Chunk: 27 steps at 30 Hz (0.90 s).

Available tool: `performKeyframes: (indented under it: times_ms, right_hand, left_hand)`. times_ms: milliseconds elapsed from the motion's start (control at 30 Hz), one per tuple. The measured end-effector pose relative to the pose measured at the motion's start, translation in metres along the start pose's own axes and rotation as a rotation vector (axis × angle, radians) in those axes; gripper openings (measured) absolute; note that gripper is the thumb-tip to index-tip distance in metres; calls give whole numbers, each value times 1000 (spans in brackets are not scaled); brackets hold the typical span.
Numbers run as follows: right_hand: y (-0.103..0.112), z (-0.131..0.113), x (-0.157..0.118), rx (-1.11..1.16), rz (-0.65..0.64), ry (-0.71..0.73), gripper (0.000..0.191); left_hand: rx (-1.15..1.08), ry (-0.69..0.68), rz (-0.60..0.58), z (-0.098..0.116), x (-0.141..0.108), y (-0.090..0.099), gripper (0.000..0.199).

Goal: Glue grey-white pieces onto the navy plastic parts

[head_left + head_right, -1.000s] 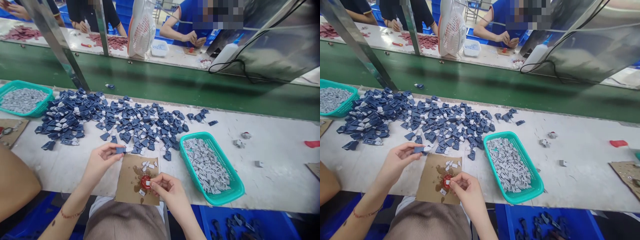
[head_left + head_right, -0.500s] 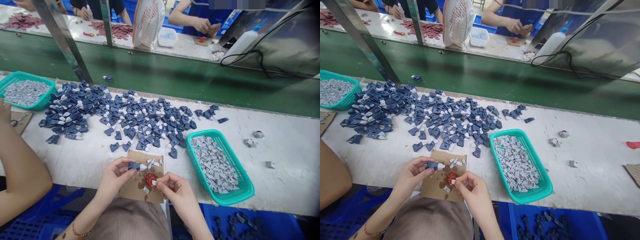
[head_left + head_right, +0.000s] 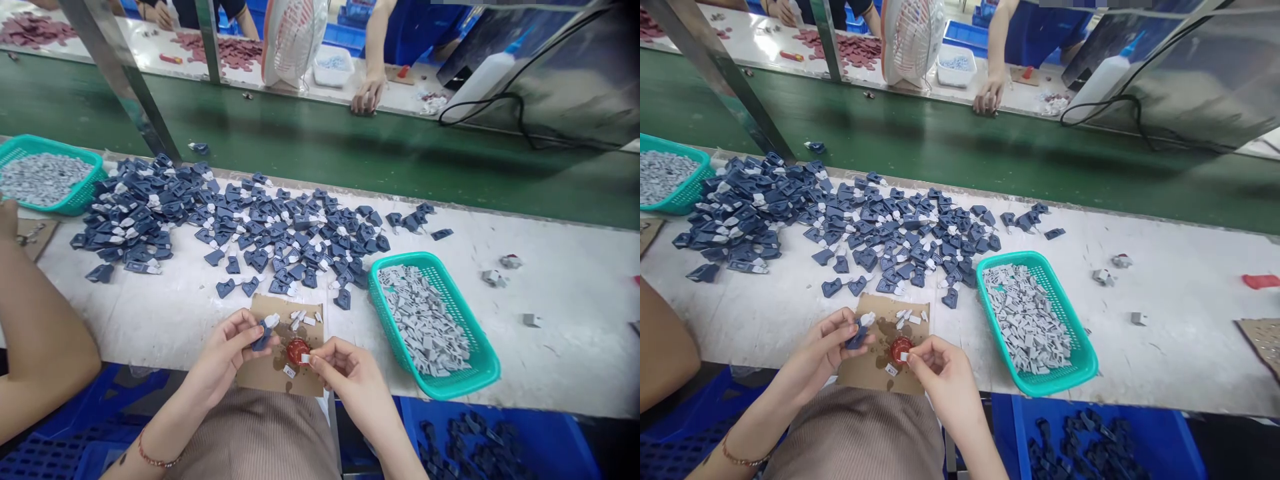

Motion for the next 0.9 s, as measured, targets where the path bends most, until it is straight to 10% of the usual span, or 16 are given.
performKeyframes:
  times_ms: [467,900]
  right_hand:
    - [3,2,-2,26,13,6,21]
    - [-8,-31,-11,424,-54,21,26]
  left_hand:
    - [-41,17,-161,-4,-7,-15,29]
    - [380,-705,-83,36,-26,-19,25]
Point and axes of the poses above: each hand's wrist, its own x-axis towards the middle knuckle, its own y-axis out of the back of the hand, z = x × y, the point moved 9 cm from there along x, towards the middle knuckle, and after that the axes turned 6 degrees about z, right-handed, at the moved point
